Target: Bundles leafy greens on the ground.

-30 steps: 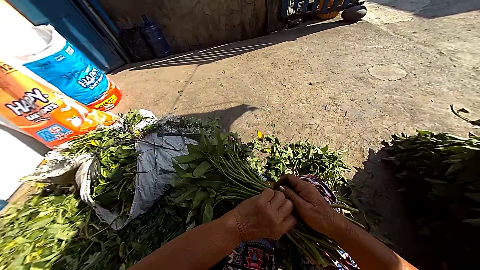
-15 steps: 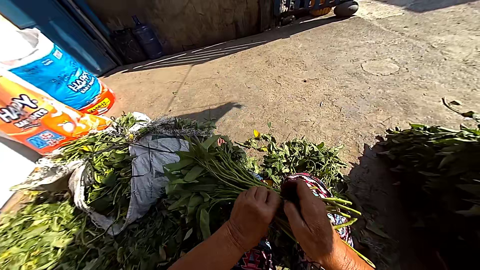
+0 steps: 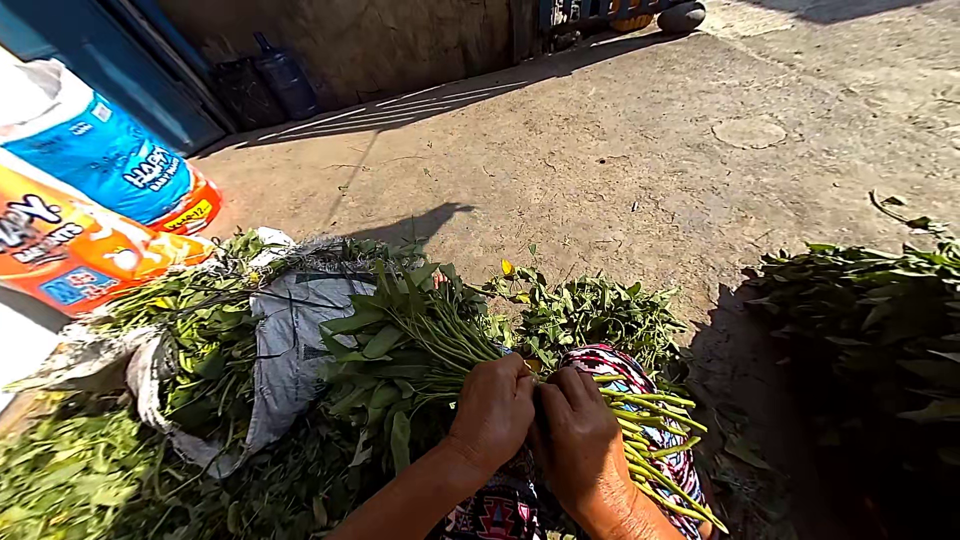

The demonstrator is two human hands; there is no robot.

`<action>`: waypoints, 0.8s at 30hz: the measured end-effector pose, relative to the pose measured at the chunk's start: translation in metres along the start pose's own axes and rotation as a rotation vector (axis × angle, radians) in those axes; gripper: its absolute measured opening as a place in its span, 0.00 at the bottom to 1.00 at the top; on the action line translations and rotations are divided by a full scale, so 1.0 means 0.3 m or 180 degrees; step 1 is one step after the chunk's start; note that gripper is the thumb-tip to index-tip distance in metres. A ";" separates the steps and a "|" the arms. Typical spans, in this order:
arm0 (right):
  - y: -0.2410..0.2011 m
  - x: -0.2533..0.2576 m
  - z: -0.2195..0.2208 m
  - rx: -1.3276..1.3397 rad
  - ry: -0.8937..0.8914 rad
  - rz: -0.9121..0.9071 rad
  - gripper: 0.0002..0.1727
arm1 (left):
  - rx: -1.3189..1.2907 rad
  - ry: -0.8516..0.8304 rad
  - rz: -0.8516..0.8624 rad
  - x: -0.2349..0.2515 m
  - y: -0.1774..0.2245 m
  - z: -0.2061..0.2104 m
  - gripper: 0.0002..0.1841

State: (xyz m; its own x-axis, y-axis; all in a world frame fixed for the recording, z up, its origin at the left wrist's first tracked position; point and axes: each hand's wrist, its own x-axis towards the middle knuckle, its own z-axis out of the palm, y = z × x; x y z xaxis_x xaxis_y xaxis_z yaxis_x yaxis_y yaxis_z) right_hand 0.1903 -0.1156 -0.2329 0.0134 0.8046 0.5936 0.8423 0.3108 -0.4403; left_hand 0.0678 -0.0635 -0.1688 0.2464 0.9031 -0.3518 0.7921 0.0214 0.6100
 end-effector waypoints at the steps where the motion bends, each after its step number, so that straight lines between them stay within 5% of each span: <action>1: 0.001 0.001 0.003 -0.0028 0.0019 -0.0038 0.14 | -0.0037 -0.0004 0.0003 0.000 -0.002 -0.002 0.13; 7: 0.067 -0.003 -0.029 0.0970 -0.0157 0.0188 0.12 | -0.0153 -0.0381 -0.0019 -0.029 0.003 -0.064 0.14; 14: 0.150 0.013 -0.110 0.2288 -0.1324 0.0096 0.10 | -0.2971 -0.0581 -0.0607 -0.077 -0.016 0.006 0.05; 24: 0.165 0.042 -0.117 0.2312 -0.1537 0.0172 0.11 | -0.1788 -0.0725 0.0784 -0.063 -0.083 -0.012 0.11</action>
State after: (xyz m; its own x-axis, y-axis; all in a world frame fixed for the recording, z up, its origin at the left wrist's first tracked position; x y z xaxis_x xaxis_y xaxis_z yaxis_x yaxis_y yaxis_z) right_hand 0.2510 -0.1078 -0.2235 -0.3249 0.9029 0.2815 0.2931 0.3792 -0.8777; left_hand 0.0413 -0.0795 -0.1748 0.5443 0.7981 -0.2584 0.3004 0.1021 0.9483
